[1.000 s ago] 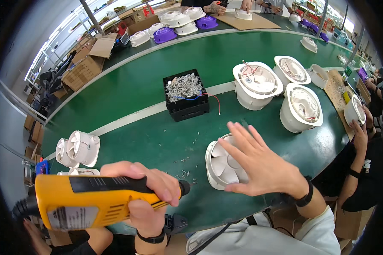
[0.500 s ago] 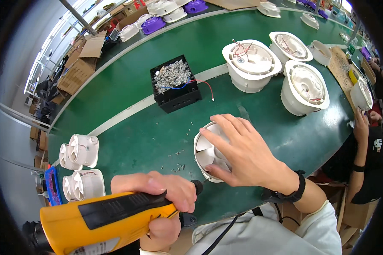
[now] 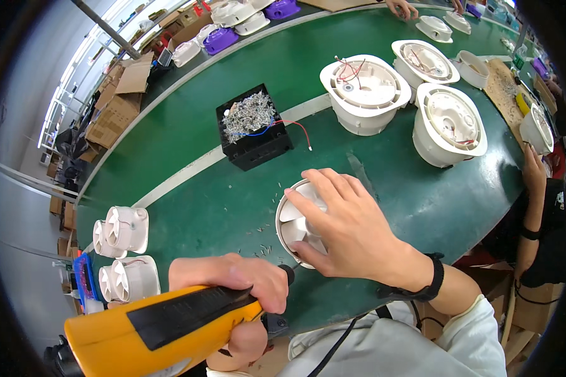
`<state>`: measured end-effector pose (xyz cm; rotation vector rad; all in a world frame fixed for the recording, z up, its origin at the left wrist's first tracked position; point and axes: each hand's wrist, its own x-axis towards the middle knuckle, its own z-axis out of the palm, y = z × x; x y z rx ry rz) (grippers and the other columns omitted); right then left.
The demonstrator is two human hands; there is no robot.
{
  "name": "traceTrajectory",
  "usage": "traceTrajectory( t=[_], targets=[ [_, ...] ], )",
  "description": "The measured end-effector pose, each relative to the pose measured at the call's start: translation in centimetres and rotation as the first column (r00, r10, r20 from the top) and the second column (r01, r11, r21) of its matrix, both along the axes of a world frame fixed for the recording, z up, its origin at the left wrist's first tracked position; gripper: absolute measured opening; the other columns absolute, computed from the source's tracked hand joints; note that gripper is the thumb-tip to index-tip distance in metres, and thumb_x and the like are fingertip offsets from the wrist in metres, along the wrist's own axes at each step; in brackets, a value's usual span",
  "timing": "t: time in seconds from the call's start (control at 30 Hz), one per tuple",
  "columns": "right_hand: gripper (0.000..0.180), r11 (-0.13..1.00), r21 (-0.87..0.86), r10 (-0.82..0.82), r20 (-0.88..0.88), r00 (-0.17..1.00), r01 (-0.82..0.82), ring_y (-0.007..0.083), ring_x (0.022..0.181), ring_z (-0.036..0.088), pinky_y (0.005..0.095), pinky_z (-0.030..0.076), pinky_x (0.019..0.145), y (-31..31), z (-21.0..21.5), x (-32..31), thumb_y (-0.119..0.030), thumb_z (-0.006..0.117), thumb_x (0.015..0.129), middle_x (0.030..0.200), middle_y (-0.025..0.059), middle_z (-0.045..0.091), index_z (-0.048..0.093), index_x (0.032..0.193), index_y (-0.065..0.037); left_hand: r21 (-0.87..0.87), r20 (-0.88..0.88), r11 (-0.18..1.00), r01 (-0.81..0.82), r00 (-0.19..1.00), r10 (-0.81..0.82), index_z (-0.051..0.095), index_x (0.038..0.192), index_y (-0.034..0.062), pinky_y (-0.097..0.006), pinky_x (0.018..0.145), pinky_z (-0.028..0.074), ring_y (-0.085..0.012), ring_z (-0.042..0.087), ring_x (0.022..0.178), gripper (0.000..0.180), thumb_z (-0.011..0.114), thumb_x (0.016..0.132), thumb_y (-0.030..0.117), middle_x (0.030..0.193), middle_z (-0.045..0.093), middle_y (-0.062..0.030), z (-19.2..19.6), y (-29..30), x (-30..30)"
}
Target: The person uses a yellow power drill to fasten screws into white fan housings on a green assembly table. They repeatedly pick up fan units, align them, and drive screws into the casing while other workers perform similar tasks in the background.
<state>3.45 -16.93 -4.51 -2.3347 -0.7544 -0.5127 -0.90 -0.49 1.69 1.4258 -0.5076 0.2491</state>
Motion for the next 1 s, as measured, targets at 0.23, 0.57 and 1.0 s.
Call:
traceTrajectory(
  t=[0.23, 0.57, 1.0],
  targets=[
    [0.055, 1.000, -0.009, -0.010, 0.001, 1.000, 0.010, 0.0358, 0.106, 0.048, 0.0434, 0.039, 0.090, 0.7, -0.1, 0.8, -0.026, 0.071, 0.068, 0.113, 0.0225, 0.049, 0.055, 0.113, 0.001, -0.255, -0.134, 0.967, -0.018, 0.991, -0.017, 0.038, 0.099, 0.0037, -0.031, 0.046, 0.043, -0.0175, 0.050, 0.048, 0.047, 0.074, 0.080, 0.027, 0.061, 0.051, -0.0082, -0.2, -0.7, 1.6],
    [0.056, 0.999, 0.000, -0.036, 0.019, 0.999, 0.036, 0.0366, 0.108, 0.047, 0.0442, 0.039, 0.091, 0.7, -0.2, 0.8, -0.027, 0.071, 0.068, 0.115, 0.0237, 0.049, 0.054, 0.114, 0.000, -0.223, 0.024, 0.964, -0.147, 0.987, 0.156, 0.037, 0.104, 0.0003, -0.031, 0.046, 0.045, -0.0171, 0.049, 0.046, 0.044, 0.069, 0.084, 0.022, 0.058, 0.051, -0.0085, -0.4, 0.2, 2.6],
    [0.064, 0.972, -0.208, -0.111, 0.007, 0.994, 0.110, 0.0458, 0.122, 0.039, 0.0522, 0.030, 0.102, 1.6, 0.4, 0.5, -0.038, 0.068, 0.077, 0.129, 0.0368, 0.039, 0.050, 0.121, 0.003, -0.336, 0.049, 0.941, -0.035, 0.997, 0.055, 0.036, 0.104, 0.0038, -0.032, 0.045, 0.045, -0.0183, 0.051, 0.047, 0.044, 0.064, 0.088, 0.034, 0.060, 0.051, -0.0088, -1.8, 2.2, 1.4]
  ],
)
